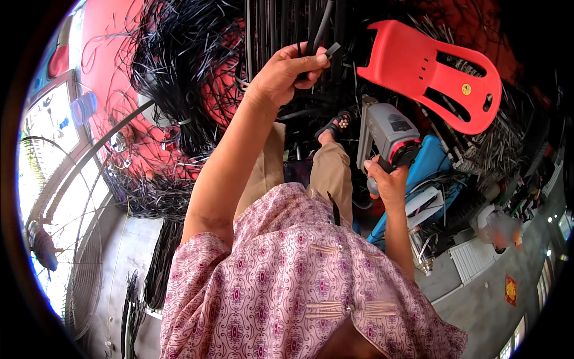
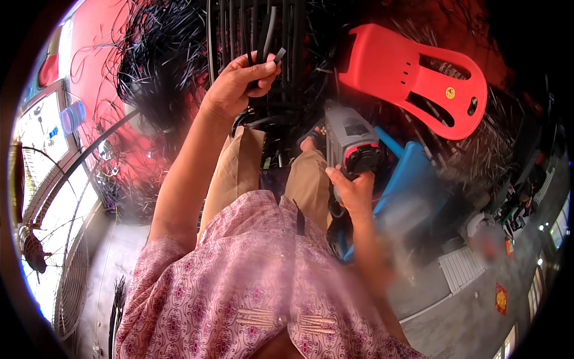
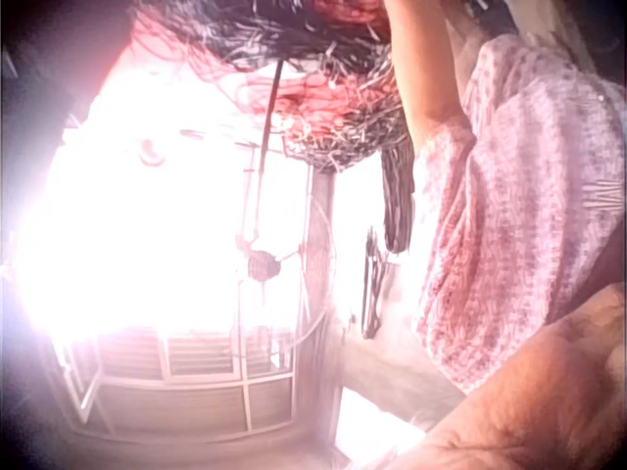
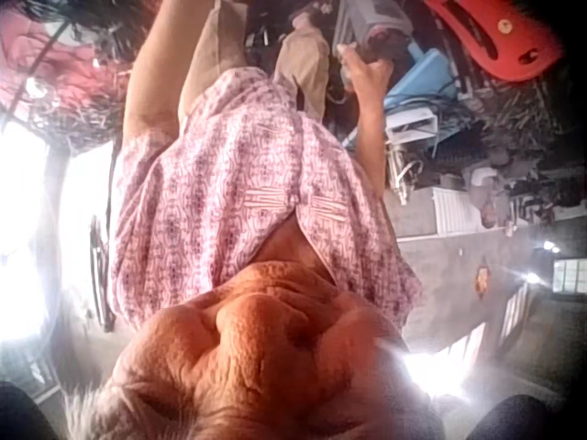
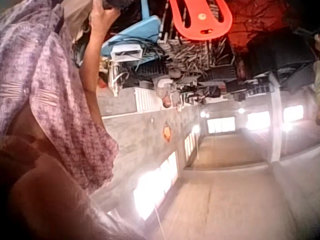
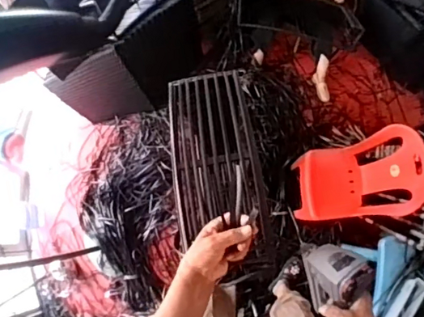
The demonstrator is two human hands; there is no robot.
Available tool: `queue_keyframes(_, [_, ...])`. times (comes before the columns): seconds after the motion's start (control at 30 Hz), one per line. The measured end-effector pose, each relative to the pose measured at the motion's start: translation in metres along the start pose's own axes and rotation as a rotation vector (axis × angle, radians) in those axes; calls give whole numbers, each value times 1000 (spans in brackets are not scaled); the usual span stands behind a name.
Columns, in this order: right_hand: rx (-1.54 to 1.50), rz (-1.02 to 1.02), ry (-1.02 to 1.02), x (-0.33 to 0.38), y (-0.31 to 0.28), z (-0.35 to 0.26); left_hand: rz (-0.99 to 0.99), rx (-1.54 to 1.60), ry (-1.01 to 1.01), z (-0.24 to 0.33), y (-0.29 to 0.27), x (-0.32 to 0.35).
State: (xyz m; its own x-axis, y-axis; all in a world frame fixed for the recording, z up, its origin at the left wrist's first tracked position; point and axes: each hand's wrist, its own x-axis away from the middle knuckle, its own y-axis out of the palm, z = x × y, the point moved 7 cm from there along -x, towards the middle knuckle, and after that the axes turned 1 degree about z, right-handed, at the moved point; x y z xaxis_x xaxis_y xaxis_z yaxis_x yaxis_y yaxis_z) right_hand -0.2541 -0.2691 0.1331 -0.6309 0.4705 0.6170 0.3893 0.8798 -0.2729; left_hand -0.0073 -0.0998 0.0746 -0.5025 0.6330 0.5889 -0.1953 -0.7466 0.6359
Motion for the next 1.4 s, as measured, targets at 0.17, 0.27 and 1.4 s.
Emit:
queue_keyframes(0.17, [-52,-27,-57,-2,1,2,153,-749,94,-6,-10,-15])
queue_keyframes(0.27, [-6,-39,-103,-2,4,-3,228,-1085,167,-4,-7,-15])
queue_keyframes(1.4, [336,-200,-179,-28,44,-29,269,-1310,314,-16,-6,-22])
